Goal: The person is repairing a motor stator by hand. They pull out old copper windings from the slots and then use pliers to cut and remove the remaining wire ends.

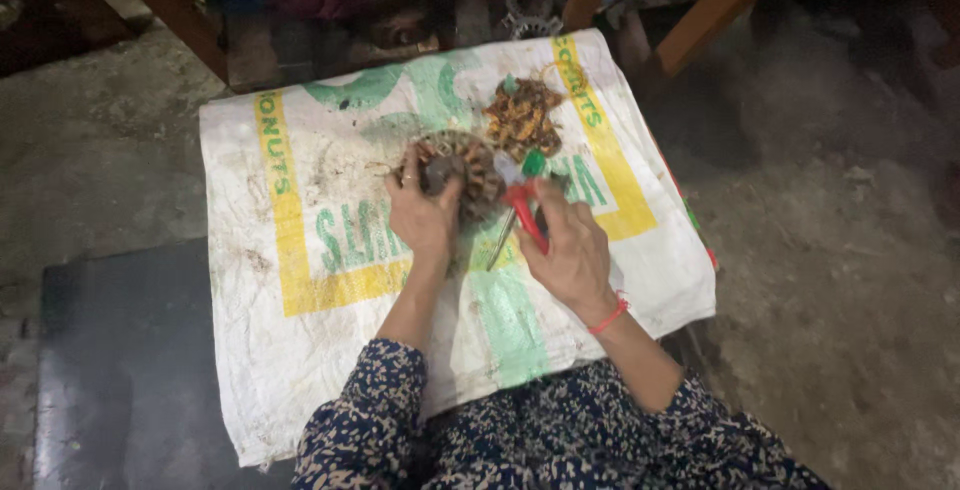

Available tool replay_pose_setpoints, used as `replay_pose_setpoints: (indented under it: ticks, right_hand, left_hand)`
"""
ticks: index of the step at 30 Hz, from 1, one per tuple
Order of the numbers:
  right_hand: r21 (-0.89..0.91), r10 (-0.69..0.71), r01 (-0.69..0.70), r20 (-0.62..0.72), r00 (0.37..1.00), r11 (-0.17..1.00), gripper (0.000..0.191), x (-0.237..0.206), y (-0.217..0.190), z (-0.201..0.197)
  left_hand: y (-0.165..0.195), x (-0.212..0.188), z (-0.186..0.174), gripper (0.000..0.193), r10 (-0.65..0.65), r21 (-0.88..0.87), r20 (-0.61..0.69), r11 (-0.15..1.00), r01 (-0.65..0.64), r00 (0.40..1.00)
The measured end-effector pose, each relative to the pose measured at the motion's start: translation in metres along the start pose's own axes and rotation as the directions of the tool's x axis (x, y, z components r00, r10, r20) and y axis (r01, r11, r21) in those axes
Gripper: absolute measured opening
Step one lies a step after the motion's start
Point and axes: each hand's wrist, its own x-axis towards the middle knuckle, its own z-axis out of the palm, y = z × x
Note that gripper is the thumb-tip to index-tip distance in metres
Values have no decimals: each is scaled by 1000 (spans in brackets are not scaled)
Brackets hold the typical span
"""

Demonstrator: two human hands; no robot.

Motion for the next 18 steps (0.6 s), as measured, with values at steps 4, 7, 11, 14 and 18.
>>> replay_pose_setpoints:
  ticks: [4,7,11,14,18]
  right_hand:
    - [-117,-7,10,23,1000,993,64,-5,-3,2]
    - [-92,53,-40,150,987,995,61,-6,1,6]
    - [233,155,-136,-62,986,963,48,-10,25,3]
    - [715,465,-391,104,879,579,47,-11,45,1]
    - [859,519,-492,357,776,144,48,-16,60,-5]
  left_hand:
    - [14,-4,3,88,-129,123,22,984,126,991]
    - [29,-19,2,95,-164,103,94,983,155,982]
    - [36,-53,-13,108,-19,-23,58,1000,21,998]
    - [33,-52,-23,112,-32,38,68,999,30,997]
    - [26,-21,-34,111,190,241,-115,957,-158,975]
